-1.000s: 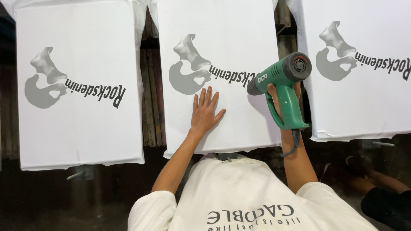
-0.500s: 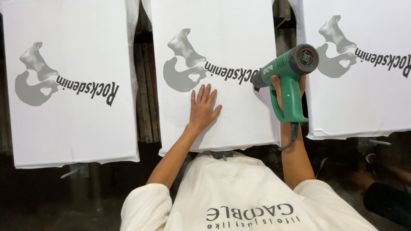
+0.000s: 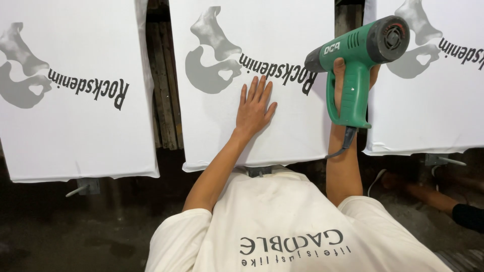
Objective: The person uses a green heat gun to apply heat to a logo printed on a white t-shirt laid flat on a work surface. The person moves the heat gun back and forth over the design while keeping one hand on the fabric to stabilize it.
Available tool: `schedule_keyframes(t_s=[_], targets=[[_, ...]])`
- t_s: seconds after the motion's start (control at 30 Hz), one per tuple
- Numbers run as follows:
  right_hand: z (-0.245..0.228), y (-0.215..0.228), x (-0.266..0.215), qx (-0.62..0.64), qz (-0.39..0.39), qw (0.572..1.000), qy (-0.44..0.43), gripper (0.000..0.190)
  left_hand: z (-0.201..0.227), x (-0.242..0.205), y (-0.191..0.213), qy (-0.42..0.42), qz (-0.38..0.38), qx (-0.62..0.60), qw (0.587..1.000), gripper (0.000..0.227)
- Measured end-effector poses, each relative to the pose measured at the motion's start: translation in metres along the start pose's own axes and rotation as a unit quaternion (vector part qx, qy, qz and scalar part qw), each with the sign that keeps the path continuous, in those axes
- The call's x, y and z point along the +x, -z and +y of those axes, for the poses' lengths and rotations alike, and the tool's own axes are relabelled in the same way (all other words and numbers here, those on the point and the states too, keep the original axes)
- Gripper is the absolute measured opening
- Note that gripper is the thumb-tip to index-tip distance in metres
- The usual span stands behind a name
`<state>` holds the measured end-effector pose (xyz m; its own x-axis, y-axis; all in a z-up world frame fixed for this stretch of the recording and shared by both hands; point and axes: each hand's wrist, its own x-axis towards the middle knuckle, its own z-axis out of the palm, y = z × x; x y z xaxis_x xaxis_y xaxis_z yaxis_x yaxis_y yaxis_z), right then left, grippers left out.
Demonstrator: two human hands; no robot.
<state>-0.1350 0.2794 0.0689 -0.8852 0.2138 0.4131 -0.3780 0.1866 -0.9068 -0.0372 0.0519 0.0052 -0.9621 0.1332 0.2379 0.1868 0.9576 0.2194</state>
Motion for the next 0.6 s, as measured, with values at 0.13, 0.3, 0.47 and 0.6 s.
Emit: schedule_keyframes(t_s=[0.13, 0.3, 0.47, 0.6], targets=[[0.007, 0.005, -0.009, -0.008, 0.018, 0.999, 0.027, 0.067, -0.001, -0.002, -0.004, 0.005, -0.016, -0.003, 1.000, 0.062], [0.034, 0.031, -0.025, 0.017, 0.010, 0.995, 0.096, 0.086, -0.001, 0.000, -0.002, 0.006, -0.020, -0.001, 1.000, 0.061], [0.040, 0.057, -0.044, 0.005, 0.039, 0.998, 0.042, 0.078, -0.002, -0.001, -0.004, 0.010, -0.039, -0.021, 0.999, 0.061], [0.015, 0.058, -0.053, 0.039, -0.001, 0.998, 0.050, 0.079, -0.003, -0.002, -0.008, 0.007, -0.034, -0.009, 0.999, 0.061]])
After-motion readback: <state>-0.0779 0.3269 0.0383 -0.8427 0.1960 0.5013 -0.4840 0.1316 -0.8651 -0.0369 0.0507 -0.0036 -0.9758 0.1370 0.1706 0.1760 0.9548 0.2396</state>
